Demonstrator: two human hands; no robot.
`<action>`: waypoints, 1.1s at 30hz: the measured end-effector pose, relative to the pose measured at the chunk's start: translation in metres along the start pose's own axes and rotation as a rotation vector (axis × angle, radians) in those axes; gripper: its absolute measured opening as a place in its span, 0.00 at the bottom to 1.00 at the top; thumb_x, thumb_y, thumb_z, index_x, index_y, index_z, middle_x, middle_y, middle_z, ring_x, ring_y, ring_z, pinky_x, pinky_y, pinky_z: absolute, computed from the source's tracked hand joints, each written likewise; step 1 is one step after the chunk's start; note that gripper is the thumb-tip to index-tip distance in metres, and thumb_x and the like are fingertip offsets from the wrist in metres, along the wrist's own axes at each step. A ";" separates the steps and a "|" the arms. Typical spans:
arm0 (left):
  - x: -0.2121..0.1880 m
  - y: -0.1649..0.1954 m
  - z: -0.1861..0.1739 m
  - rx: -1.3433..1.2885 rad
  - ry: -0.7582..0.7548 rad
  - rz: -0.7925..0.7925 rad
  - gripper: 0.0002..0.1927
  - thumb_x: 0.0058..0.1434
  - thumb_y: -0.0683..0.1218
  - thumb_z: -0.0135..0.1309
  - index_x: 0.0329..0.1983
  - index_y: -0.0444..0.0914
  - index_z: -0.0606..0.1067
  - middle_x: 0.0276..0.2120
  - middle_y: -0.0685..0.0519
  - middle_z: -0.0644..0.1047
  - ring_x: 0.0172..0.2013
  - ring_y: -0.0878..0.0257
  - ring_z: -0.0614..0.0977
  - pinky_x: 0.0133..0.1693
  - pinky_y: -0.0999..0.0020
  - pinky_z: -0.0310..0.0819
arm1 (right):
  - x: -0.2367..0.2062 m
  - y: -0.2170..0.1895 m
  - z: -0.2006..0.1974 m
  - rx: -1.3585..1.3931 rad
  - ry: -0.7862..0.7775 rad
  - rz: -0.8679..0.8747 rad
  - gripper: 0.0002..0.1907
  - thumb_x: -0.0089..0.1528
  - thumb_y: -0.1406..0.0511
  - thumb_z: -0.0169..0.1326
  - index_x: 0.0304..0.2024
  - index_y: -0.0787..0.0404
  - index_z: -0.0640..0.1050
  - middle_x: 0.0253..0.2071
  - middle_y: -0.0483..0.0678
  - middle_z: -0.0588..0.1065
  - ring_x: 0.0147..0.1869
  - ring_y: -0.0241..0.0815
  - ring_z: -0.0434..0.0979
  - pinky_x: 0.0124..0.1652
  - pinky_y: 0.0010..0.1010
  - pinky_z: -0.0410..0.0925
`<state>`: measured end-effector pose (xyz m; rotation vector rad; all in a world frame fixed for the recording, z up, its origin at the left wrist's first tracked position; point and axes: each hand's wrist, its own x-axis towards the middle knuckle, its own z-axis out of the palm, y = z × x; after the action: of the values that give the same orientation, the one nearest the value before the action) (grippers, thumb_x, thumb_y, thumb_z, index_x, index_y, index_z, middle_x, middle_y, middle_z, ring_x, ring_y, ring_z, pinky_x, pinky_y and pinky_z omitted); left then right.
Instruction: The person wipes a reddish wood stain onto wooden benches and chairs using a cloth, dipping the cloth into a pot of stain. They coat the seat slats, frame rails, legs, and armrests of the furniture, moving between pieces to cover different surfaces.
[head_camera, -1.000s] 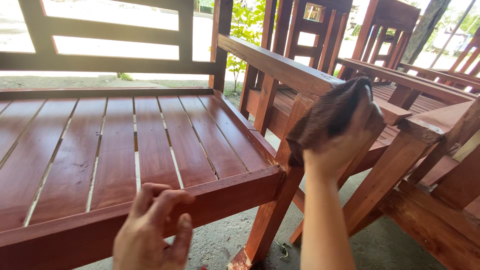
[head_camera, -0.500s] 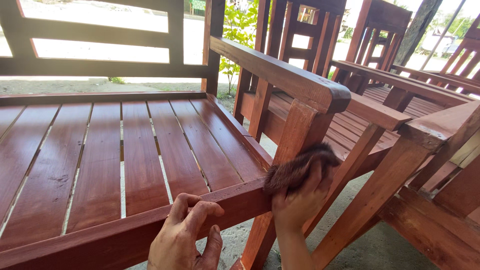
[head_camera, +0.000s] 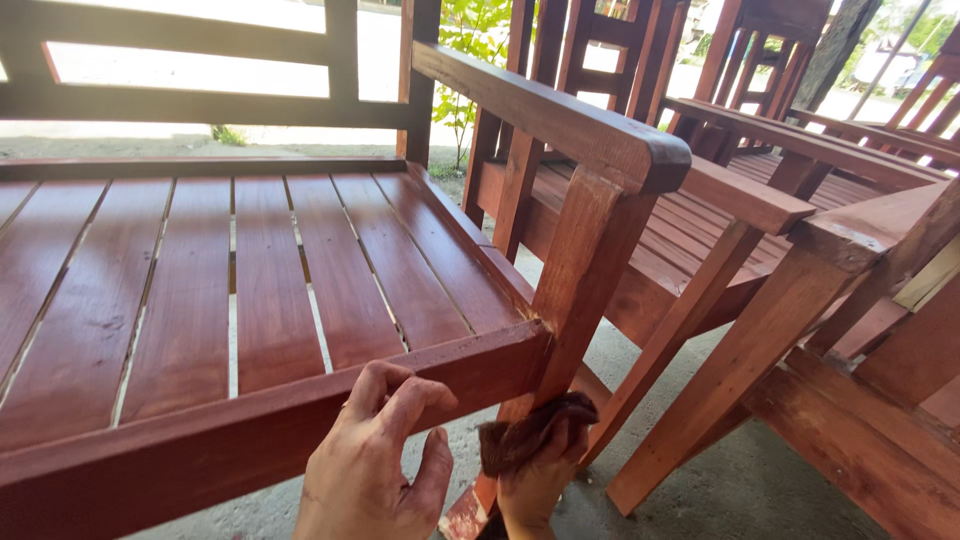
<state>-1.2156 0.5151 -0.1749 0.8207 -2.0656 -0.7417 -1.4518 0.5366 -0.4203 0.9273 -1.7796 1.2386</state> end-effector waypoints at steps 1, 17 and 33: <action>-0.001 0.004 -0.001 -0.013 -0.006 -0.003 0.14 0.52 0.44 0.61 0.44 0.47 0.80 0.44 0.57 0.76 0.42 0.59 0.85 0.40 0.60 0.80 | -0.023 0.013 0.006 -0.002 -0.020 0.017 0.52 0.50 0.52 0.65 0.64 0.74 0.55 0.60 0.77 0.57 0.61 0.80 0.64 0.58 0.63 0.61; -0.016 -0.025 -0.077 0.085 0.186 0.057 0.13 0.54 0.40 0.58 0.44 0.43 0.80 0.41 0.55 0.75 0.30 0.66 0.83 0.33 0.69 0.81 | -0.001 0.001 -0.042 0.498 -0.012 -0.086 0.32 0.60 0.63 0.55 0.65 0.67 0.64 0.53 0.58 0.75 0.58 0.50 0.77 0.57 0.44 0.72; -0.044 -0.099 -0.255 0.294 0.518 -0.006 0.07 0.57 0.37 0.59 0.39 0.38 0.80 0.41 0.54 0.72 0.26 0.70 0.73 0.25 0.77 0.76 | 0.013 -0.279 0.037 0.398 0.216 -0.230 0.23 0.66 0.60 0.57 0.61 0.59 0.69 0.57 0.62 0.62 0.66 0.59 0.61 0.61 0.54 0.58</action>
<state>-0.9556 0.4294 -0.1317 1.0540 -1.7148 -0.1907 -1.2193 0.4252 -0.3058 1.1346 -1.2429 1.5049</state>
